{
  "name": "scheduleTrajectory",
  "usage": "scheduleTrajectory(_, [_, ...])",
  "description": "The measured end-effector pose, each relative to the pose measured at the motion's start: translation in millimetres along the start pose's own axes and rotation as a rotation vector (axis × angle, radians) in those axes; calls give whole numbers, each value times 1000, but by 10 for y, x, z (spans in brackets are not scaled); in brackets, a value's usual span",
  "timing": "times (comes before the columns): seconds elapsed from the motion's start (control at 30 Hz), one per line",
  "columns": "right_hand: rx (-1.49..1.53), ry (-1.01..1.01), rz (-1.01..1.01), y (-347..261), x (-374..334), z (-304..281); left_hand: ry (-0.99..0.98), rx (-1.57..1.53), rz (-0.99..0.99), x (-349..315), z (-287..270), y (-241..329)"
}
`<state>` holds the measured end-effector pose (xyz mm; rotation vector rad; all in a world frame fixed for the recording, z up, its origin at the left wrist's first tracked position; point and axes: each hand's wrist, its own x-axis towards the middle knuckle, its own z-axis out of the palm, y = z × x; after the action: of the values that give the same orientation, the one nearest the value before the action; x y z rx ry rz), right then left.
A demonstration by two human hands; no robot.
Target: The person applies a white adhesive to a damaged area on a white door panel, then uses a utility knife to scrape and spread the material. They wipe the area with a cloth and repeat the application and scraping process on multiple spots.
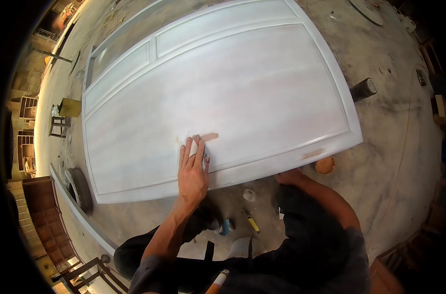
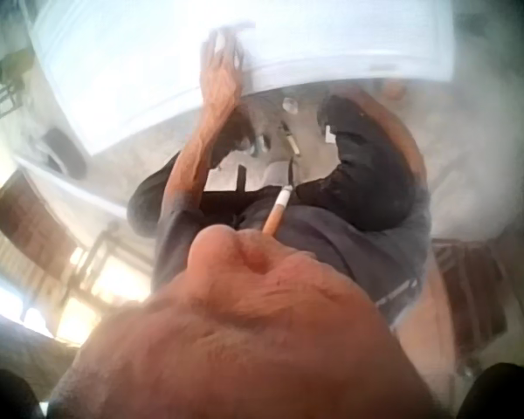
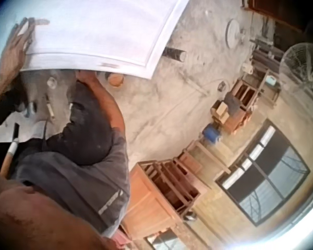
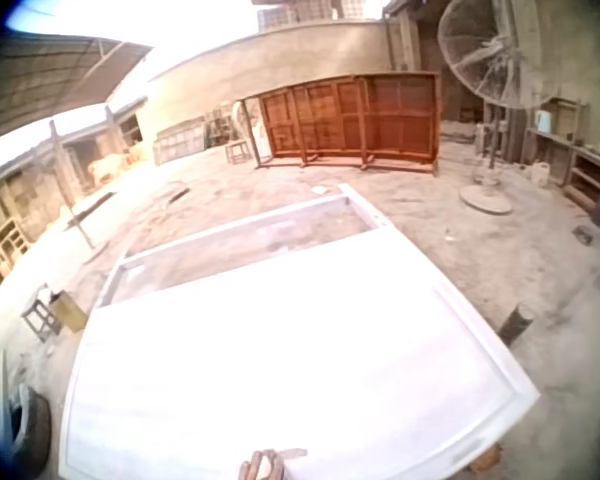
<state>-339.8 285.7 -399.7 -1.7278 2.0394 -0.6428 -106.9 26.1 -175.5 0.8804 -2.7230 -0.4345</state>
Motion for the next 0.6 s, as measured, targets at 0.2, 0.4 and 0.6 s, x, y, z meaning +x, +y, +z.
scheduleTrajectory(0.2, [6, 27, -34, -69, 88, -42, 11, -93, 43, 161, 138, 385])
scheduleTrajectory(0.4, [-24, 70, -19, -125, 108, -109, 72, 53, -20, -65, -35, -150])
scheduleTrajectory(0.6, [14, 17, 4, -118, 95, -117, 16, -63, 81, 137, 113, 262])
